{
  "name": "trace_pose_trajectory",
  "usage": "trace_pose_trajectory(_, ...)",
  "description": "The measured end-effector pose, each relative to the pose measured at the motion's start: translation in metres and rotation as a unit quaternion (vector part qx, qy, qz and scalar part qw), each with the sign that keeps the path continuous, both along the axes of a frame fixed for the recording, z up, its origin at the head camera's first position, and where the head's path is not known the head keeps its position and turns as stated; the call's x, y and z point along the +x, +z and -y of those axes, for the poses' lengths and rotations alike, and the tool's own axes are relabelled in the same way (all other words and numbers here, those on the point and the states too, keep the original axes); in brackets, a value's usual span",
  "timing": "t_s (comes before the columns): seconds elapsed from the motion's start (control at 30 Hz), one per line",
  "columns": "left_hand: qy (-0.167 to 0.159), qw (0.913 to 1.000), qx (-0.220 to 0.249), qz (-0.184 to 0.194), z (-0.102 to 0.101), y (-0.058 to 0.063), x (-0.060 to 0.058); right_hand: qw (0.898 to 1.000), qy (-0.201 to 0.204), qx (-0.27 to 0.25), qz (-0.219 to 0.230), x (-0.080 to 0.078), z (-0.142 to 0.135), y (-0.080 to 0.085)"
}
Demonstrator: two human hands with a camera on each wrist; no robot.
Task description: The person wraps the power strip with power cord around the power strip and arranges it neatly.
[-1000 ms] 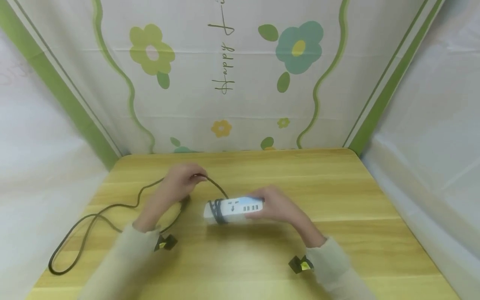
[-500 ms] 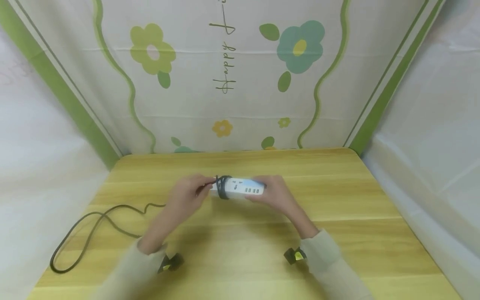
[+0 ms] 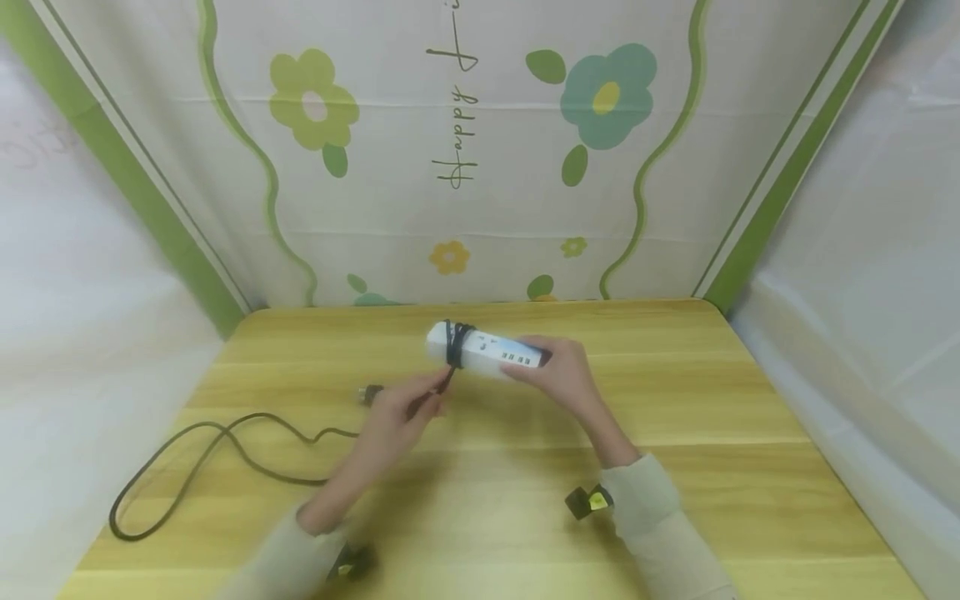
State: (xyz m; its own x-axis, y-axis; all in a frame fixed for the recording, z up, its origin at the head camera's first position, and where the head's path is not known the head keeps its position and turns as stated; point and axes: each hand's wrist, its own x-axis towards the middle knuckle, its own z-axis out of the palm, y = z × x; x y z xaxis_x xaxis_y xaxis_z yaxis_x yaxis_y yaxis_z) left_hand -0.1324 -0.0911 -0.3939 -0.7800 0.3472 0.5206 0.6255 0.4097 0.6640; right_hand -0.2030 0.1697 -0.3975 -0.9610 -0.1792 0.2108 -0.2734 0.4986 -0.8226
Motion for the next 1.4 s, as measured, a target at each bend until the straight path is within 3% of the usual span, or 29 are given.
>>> trace_pose_trajectory(0.2, -0.051, 0.9944, 0.046, 0.08, -0.003, -0.012, -0.004, 0.997, -0.007, -0.067, 0.045, -0.002, -0.004, 0.002)
trace_pose_trajectory(0.37, -0.067, 0.9835, 0.081, 0.147, 0.005, -0.028, -0.016, 0.989, -0.001, -0.124, 0.085, -0.005, -0.004, 0.006)
trace_pose_trajectory(0.57, -0.083, 0.9791, 0.043, 0.181, 0.014, -0.037, -0.025, 0.974, 0.018, -0.203, 0.101, -0.005, -0.006, 0.013)
trace_pose_trajectory(0.73, -0.082, 0.9802, 0.017, 0.18, 0.019, -0.044, -0.031, 0.961, 0.024, -0.253, 0.11, -0.006, -0.009, 0.017)
trace_pose_trajectory(0.87, -0.092, 0.9773, 0.023, 0.19, 0.021, -0.052, -0.038, 0.941, 0.052, -0.31, 0.127, -0.004, -0.01, 0.019)
trace_pose_trajectory(1.0, -0.078, 0.9756, 0.012, 0.205, 0.024, -0.059, -0.046, 0.919, 0.1, -0.354, 0.141, -0.001, -0.008, 0.024)
trace_pose_trajectory(1.07, -0.063, 0.977, 0.001, 0.204, 0.027, -0.061, -0.05, 0.917, 0.12, -0.35, 0.147, 0.002, -0.008, 0.026)
trace_pose_trajectory(1.23, -0.013, 0.9812, -0.033, 0.189, 0.034, -0.058, -0.059, 0.925, 0.168, -0.31, 0.143, 0.011, -0.009, 0.028)
trace_pose_trajectory(1.4, 0.013, 0.9779, -0.062, 0.199, 0.037, -0.052, -0.065, 0.921, 0.216, -0.294, 0.133, 0.019, -0.009, 0.026)
